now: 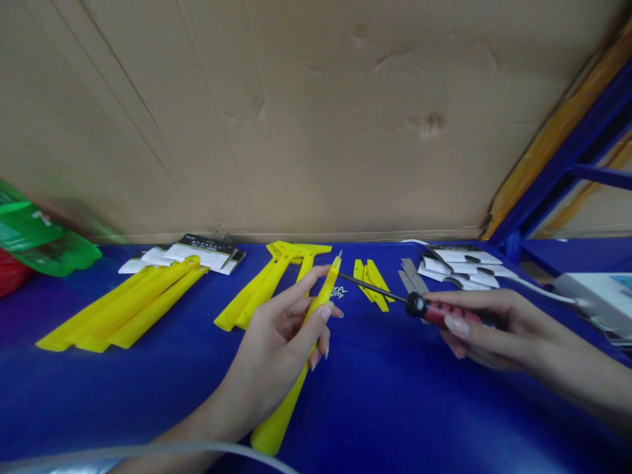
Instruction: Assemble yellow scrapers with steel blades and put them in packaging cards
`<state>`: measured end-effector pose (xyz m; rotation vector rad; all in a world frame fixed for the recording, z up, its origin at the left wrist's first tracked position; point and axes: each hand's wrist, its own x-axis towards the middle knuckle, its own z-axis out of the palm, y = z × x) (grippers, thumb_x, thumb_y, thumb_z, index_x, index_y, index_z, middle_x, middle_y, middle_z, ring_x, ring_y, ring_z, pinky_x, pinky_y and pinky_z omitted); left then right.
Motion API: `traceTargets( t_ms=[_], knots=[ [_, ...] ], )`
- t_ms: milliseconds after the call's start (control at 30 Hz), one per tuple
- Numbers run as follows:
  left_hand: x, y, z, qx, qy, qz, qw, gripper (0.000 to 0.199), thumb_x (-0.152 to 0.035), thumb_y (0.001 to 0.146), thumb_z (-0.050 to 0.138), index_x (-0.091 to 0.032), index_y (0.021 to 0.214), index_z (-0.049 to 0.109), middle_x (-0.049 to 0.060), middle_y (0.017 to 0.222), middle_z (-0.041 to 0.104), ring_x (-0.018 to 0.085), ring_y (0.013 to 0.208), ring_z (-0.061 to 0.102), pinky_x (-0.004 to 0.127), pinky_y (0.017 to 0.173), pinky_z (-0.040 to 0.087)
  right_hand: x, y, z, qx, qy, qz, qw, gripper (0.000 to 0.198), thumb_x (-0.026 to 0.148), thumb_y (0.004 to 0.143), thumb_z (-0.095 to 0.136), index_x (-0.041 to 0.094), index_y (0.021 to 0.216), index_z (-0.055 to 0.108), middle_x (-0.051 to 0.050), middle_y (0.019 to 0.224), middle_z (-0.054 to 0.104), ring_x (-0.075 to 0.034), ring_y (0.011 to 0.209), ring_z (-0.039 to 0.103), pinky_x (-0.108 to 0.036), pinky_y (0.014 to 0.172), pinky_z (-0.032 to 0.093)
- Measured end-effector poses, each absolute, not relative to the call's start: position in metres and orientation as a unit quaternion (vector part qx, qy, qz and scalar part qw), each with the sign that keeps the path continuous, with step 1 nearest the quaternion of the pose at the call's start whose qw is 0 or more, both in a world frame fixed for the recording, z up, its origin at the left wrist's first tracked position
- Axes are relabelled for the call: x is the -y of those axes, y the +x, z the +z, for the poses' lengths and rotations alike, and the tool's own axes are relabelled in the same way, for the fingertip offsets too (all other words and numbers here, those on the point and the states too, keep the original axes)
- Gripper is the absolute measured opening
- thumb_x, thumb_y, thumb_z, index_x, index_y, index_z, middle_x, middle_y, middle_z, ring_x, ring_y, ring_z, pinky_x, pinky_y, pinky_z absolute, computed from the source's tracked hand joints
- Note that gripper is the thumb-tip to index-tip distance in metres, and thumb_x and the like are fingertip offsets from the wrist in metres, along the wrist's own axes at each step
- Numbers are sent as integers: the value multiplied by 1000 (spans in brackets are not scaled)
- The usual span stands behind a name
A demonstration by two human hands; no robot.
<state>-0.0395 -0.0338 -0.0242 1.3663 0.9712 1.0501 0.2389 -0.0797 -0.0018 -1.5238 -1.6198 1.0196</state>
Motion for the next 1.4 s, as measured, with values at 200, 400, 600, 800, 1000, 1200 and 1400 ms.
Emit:
traceTargets(
  t_ms=[200,400,600,800,1000,1200,1400],
  knots=[
    [30,-36,-23,-410,582,434,553,58,-32,92,72,-18,146,56,9,90,77,9,49,57,18,42,48,76,245,-15,766,-527,122,348,37,46,92,71,27,123,81,-11,106,84,-29,86,80,-38,72,63],
    [33,-36,-22,-415,580,426,556,63,-33,90,74,-19,149,56,9,90,77,9,49,57,18,41,48,79,244,-11,809,-486,48,328,37,38,99,63,22,129,77,-9,100,85,-26,76,80,-34,67,64],
    [33,-38,-25,-424,567,430,560,68,-35,87,79,-16,148,56,10,88,78,9,48,57,18,40,47,80,236,-3,717,-543,261,351,39,57,98,60,27,102,84,-6,88,82,-24,75,75,-33,66,62],
    [30,-38,-18,-393,552,452,580,66,-38,87,81,-21,145,56,11,98,79,10,51,59,20,42,47,76,237,-10,553,-534,532,355,50,73,89,62,25,85,74,2,55,56,-10,40,37,-21,34,25],
    [26,-34,-13,-376,435,446,687,88,-26,95,72,-27,165,17,15,101,80,14,55,66,19,45,47,71,242,-3,458,-508,579,445,39,59,94,62,21,86,69,-2,62,64,-13,49,50,-24,45,42],
    [21,-34,-11,-378,389,392,744,79,-19,104,55,-30,166,7,18,104,80,10,47,59,15,39,41,64,245,-7,511,-584,372,509,48,50,89,71,23,127,63,-1,75,67,-16,55,57,-26,46,46],
    [21,-36,-16,-355,395,381,756,81,-23,102,60,-27,166,10,22,107,79,10,45,58,15,38,40,59,253,-18,640,-594,252,416,29,43,95,60,23,105,78,-6,82,73,-20,70,66,-31,60,55]
  ],
)
